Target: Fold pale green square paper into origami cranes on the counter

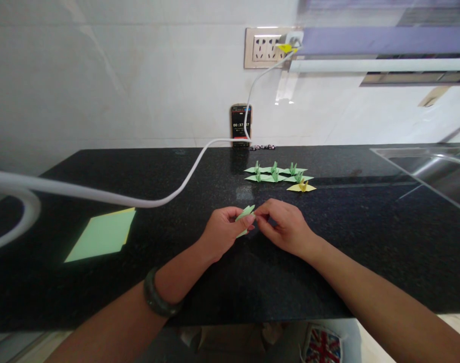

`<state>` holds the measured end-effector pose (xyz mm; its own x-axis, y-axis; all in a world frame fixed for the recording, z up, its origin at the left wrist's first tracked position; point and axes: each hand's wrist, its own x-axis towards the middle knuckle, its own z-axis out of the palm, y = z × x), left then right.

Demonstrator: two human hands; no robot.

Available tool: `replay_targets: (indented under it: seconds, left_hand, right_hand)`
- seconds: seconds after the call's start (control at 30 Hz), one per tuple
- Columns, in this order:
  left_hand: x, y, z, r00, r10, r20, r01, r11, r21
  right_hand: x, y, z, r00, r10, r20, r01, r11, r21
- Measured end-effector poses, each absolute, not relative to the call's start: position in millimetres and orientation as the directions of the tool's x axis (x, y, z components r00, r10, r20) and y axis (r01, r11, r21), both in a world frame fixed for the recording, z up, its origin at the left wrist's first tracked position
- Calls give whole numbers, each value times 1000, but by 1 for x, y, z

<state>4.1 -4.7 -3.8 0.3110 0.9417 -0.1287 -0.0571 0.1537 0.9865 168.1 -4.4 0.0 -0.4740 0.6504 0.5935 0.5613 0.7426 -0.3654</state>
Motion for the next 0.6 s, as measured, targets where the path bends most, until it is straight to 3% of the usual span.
replay_targets:
  seconds: [0.2, 0.47, 0.6]
  left_hand:
    - [4, -5, -1, 350, 934, -69, -77, 102, 992]
    - [4, -4, -3, 309, 945, -110, -60, 134, 989]
    - [4, -4, -2, 304, 948, -92, -88, 124, 988]
  right_hand:
    - [167, -5, 1, -464, 679, 569, 543, 726, -422]
    - [167, -4, 0, -441, 678, 588, 534, 724, -436]
    - [166, -5, -2, -394, 722, 568, 524, 684, -507]
